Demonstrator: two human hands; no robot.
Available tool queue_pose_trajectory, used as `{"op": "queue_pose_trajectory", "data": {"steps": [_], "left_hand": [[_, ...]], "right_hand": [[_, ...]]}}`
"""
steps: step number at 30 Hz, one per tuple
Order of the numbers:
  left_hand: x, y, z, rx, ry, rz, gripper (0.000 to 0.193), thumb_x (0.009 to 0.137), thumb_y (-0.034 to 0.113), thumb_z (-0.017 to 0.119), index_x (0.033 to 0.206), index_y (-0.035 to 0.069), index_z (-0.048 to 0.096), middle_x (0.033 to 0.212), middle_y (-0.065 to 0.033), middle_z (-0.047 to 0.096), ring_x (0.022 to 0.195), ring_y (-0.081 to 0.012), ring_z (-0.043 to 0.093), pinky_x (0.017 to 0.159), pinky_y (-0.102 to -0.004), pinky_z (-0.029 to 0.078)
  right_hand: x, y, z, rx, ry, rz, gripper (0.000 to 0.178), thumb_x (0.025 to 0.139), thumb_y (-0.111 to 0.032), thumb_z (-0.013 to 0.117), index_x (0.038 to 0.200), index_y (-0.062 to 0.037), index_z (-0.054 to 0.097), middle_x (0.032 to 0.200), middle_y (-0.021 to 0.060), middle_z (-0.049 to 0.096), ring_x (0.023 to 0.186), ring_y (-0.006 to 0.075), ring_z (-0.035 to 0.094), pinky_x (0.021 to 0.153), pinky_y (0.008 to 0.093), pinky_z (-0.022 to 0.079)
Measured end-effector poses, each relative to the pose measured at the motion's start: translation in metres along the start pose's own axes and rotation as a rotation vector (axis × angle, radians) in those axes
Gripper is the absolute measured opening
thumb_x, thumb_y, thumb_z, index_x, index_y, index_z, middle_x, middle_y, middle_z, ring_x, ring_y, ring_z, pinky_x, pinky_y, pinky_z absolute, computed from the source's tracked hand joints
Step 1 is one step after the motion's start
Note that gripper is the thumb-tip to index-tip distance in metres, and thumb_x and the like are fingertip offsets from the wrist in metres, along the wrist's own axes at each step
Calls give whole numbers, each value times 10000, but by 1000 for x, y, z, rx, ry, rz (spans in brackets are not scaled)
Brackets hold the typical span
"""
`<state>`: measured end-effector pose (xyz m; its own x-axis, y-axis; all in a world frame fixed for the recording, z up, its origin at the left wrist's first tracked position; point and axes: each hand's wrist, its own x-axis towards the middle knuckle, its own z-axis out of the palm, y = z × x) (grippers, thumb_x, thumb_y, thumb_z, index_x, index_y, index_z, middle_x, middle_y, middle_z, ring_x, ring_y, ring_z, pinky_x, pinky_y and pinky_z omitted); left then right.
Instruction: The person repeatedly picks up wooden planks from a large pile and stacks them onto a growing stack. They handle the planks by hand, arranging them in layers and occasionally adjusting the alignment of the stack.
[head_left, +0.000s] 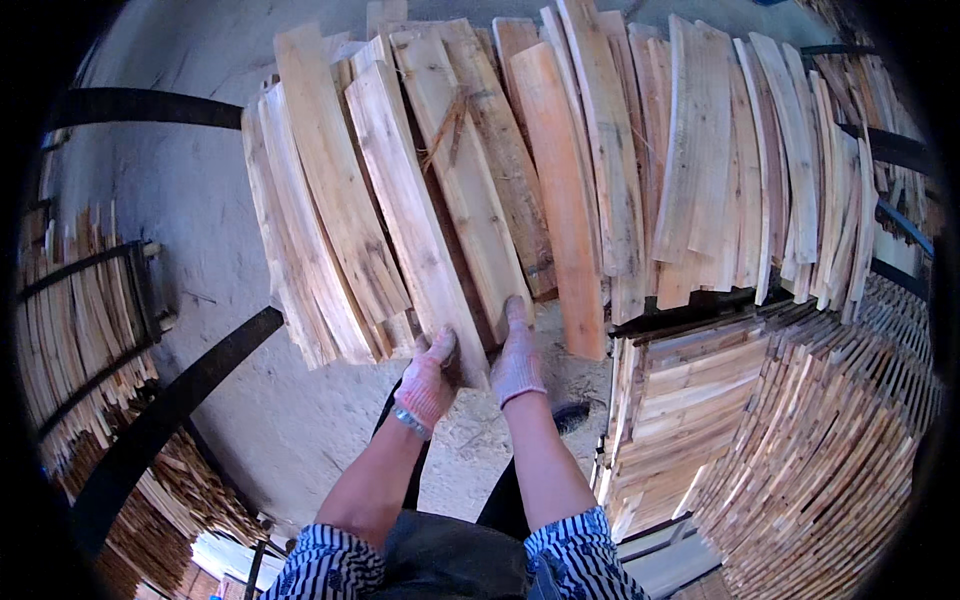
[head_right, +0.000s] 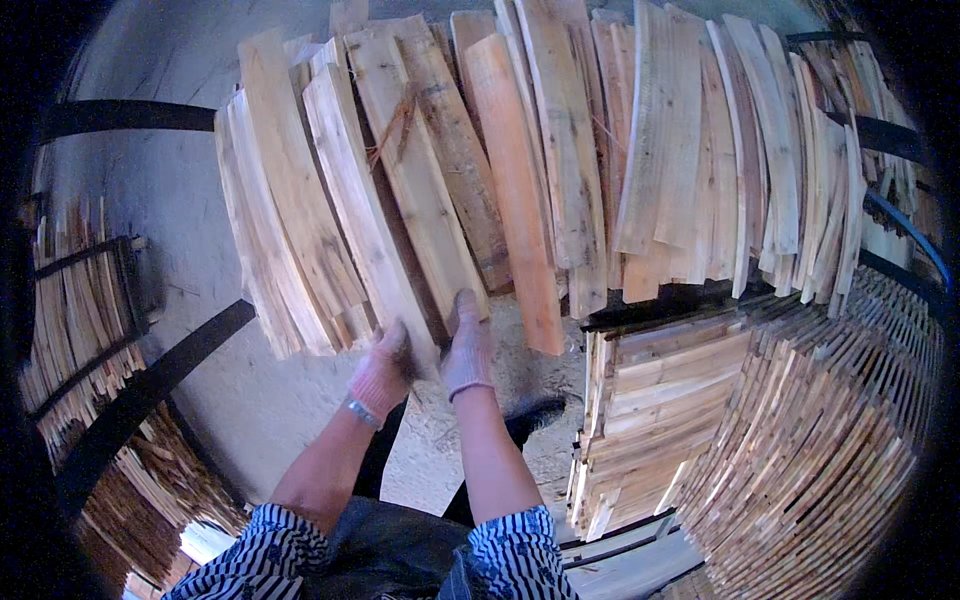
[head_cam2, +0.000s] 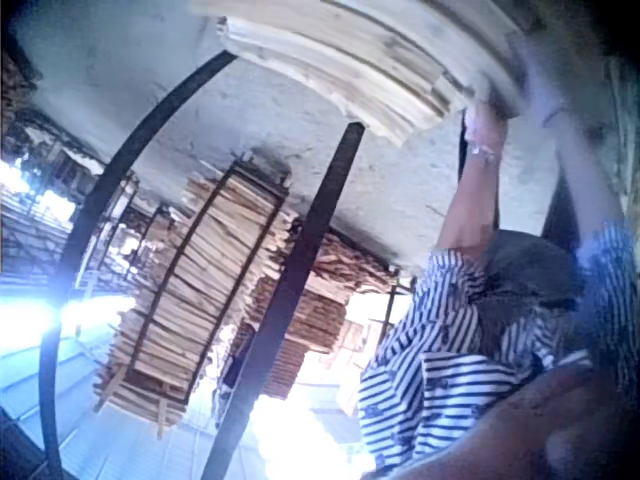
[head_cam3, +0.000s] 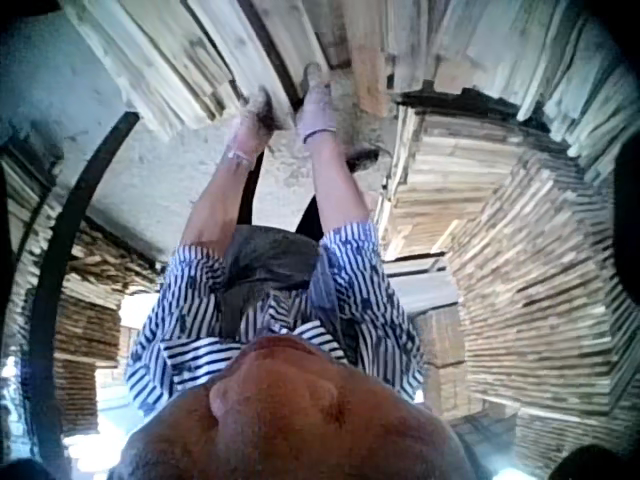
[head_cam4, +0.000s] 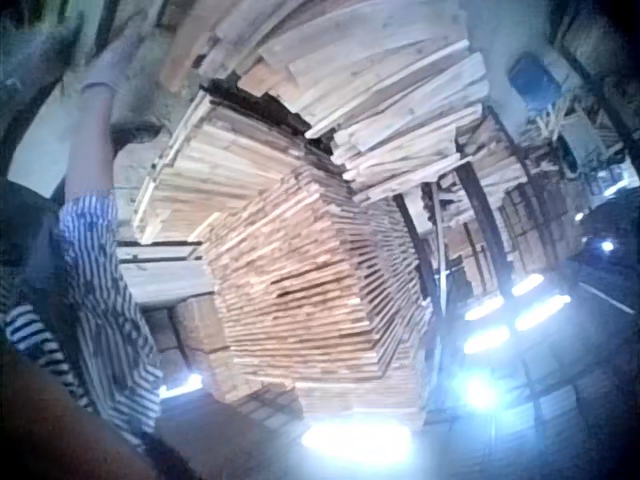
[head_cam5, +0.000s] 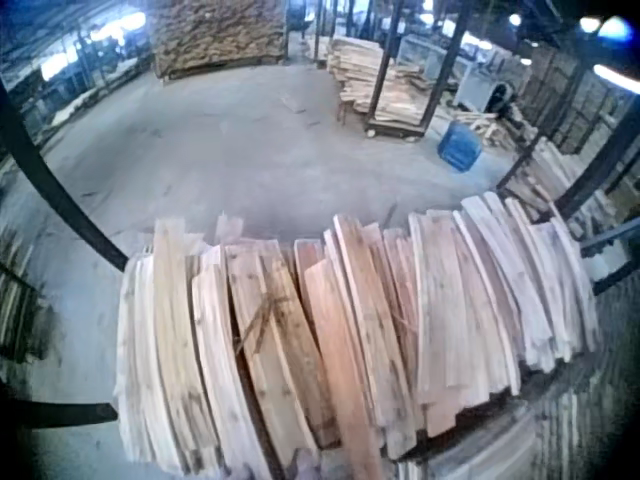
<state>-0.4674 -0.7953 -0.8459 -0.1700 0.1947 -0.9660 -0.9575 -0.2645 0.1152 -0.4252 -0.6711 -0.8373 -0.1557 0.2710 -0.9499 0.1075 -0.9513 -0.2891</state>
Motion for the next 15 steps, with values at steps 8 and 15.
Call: {"op": "queue_pose_trajectory", "data": {"steps": [8,15], "left_hand": [[-104,185,-49,574,-301,69,717,791,416,746,1315,3,483,1196,-106,617,1030,-230,629,906,-385,529],[-121,152,-10,594,-165,71,636,921,465,570,1354,14,457,1288,-146,555,1149,-269,545,994,-407,448]], "right_hand": [[-157,60,40,124,-94,72,533,843,-206,717,1267,-21,453,1138,111,576,1032,228,593,823,328,559],[-207,49,12,-382,-195,-159,673,786,-391,771,1189,51,462,1054,151,626,968,210,595,858,327,479]]}}
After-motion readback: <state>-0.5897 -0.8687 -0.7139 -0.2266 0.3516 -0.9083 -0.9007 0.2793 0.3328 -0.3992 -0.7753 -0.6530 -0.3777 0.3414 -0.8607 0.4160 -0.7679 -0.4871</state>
